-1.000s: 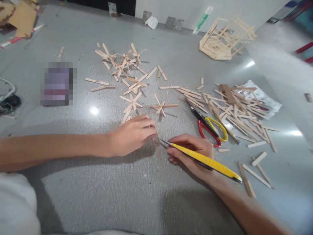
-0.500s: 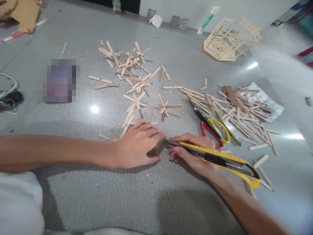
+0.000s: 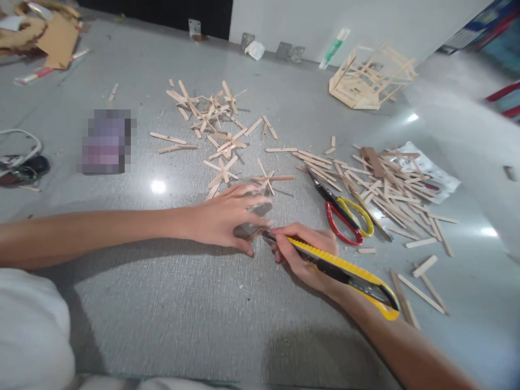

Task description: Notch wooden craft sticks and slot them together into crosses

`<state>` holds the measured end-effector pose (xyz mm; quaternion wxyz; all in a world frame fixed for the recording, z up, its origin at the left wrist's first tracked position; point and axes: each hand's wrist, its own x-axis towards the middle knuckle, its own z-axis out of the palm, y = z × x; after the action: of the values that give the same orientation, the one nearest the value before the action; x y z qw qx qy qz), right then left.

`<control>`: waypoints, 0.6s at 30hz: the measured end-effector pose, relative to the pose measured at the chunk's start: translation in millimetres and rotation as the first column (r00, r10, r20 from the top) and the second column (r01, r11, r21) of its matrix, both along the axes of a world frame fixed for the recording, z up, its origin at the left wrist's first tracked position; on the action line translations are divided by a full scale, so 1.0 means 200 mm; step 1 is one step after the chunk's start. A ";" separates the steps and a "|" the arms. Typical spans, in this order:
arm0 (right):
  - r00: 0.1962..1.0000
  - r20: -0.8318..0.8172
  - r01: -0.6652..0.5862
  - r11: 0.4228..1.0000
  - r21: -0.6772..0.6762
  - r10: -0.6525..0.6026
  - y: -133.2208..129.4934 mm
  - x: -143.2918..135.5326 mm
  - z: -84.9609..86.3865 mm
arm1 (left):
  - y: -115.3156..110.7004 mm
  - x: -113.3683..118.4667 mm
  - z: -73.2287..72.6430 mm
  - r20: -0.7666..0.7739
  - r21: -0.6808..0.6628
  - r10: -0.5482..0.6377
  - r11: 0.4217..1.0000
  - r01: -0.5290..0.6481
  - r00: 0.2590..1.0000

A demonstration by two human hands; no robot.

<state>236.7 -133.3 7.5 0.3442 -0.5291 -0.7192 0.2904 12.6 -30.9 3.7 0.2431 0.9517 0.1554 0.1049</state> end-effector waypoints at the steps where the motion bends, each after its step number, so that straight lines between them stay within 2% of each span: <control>1: 1.000 0.017 -0.001 1.000 0.021 0.001 0.00 0.00 0.00 | 0.02 0.00 0.00 0.001 -0.009 -0.021 1.000 0.021 1.000; 6: 1.000 0.018 -0.023 0.996 0.087 0.022 0.01 -0.02 -0.01 | 0.06 0.00 -0.01 -0.034 -0.072 -0.105 0.992 0.102 0.994; 13: 1.000 0.016 -0.025 0.996 0.081 0.024 0.02 -0.03 -0.02 | 0.08 0.01 0.02 -0.104 -0.183 -0.109 0.979 0.089 0.989; 18: 0.999 0.018 -0.029 0.997 0.070 0.028 0.02 -0.03 -0.01 | 0.08 0.01 0.04 -0.114 -0.207 -0.110 0.975 0.084 0.987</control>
<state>231.5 -129.5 4.9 0.3520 -0.5089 -0.7394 0.2653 15.4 -14.6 11.3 0.3328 0.9334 0.1334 0.0168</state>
